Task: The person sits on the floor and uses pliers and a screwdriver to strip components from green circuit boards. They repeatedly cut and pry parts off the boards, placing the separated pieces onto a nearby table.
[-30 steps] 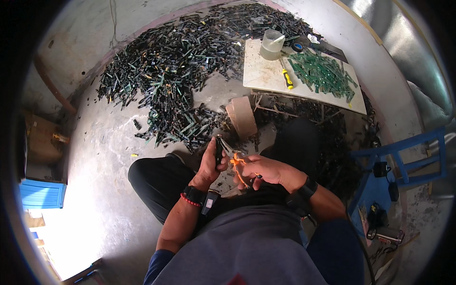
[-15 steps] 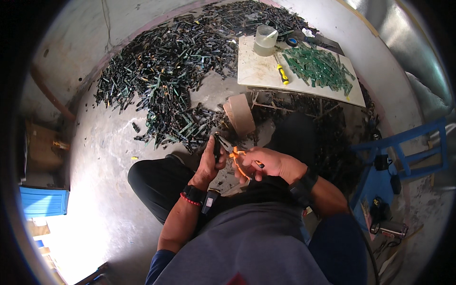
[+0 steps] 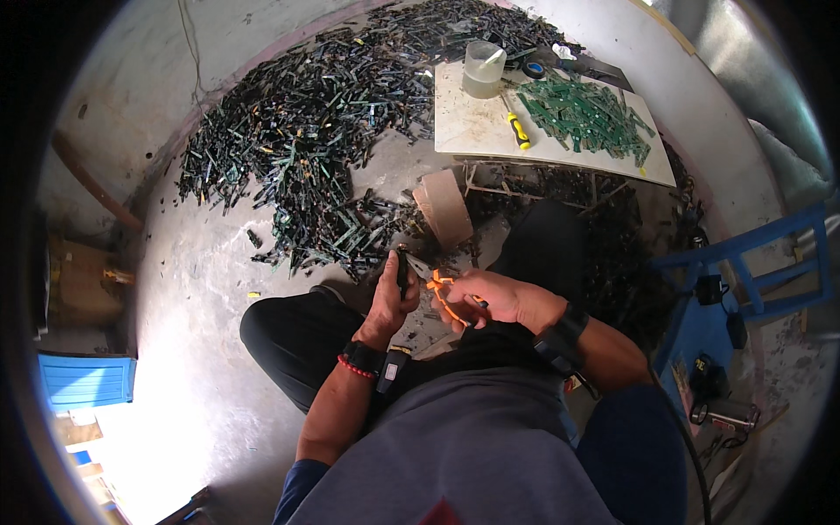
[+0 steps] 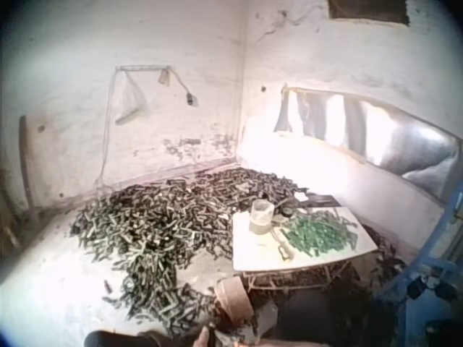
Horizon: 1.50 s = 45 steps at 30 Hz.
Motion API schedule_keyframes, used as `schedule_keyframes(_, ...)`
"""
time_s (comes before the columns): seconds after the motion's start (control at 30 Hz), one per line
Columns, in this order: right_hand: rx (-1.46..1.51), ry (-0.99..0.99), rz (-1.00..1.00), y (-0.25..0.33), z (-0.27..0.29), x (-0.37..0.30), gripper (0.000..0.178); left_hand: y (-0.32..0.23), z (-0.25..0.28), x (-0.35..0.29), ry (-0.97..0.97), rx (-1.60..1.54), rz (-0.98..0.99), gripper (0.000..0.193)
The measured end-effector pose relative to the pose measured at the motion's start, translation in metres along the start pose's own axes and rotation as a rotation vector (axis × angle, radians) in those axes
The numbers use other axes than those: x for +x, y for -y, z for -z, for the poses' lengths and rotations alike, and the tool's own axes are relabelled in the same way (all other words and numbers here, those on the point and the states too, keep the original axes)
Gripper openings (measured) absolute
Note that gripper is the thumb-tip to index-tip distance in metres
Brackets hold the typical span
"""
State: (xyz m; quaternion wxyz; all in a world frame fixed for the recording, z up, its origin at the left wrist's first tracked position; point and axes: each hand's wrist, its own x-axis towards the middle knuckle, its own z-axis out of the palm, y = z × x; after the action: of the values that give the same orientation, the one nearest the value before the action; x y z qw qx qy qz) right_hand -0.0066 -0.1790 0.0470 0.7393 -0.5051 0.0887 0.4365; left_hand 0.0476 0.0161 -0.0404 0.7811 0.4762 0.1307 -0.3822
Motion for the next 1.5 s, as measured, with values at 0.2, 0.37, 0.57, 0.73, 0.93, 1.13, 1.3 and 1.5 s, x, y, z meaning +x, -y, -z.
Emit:
schedule_keyframes(0.2, 0.018, 0.042, 0.016, -0.001, 0.001, 0.001, 0.038, 0.010, 0.009, 0.009, 0.083, 0.078, -0.118, 0.052)
schedule_keyframes(0.37, 0.173, 0.003, -0.046, -0.007, 0.000, 0.005, 0.036, 0.008, 0.009, 0.007, 0.098, 0.032, -0.080, 0.052)
schedule_keyframes(0.57, 0.423, 0.005, -0.154, -0.016, -0.007, 0.011, 0.033, 0.002, 0.003, 0.000, 0.060, 0.053, -0.074, 0.053)
schedule_keyframes(0.73, 0.474, 0.013, -0.110, -0.016, -0.010, 0.014, 0.031, 0.003, 0.006, 0.001, 0.073, 0.029, -0.075, 0.054)
schedule_keyframes(0.93, 0.298, -0.118, -0.038, -0.026, -0.019, 0.018, 0.020, -0.005, -0.005, -0.008, -0.001, 0.116, -0.095, 0.061)
schedule_keyframes(1.13, -1.051, -0.558, 0.177, -0.031, 0.000, 0.029, 0.023, 0.009, 0.007, 0.001, -0.051, 0.183, -0.138, 0.056)
schedule_keyframes(1.3, -1.825, -0.724, 0.388, -0.017, 0.020, 0.023, 0.019, 0.015, 0.009, 0.005, -0.028, 0.156, -0.047, 0.055)
schedule_keyframes(1.5, -1.587, -0.677, 0.394, -0.014, 0.014, 0.024, 0.017, -0.002, 0.011, -0.001, 0.069, -0.027, 0.088, 0.054)
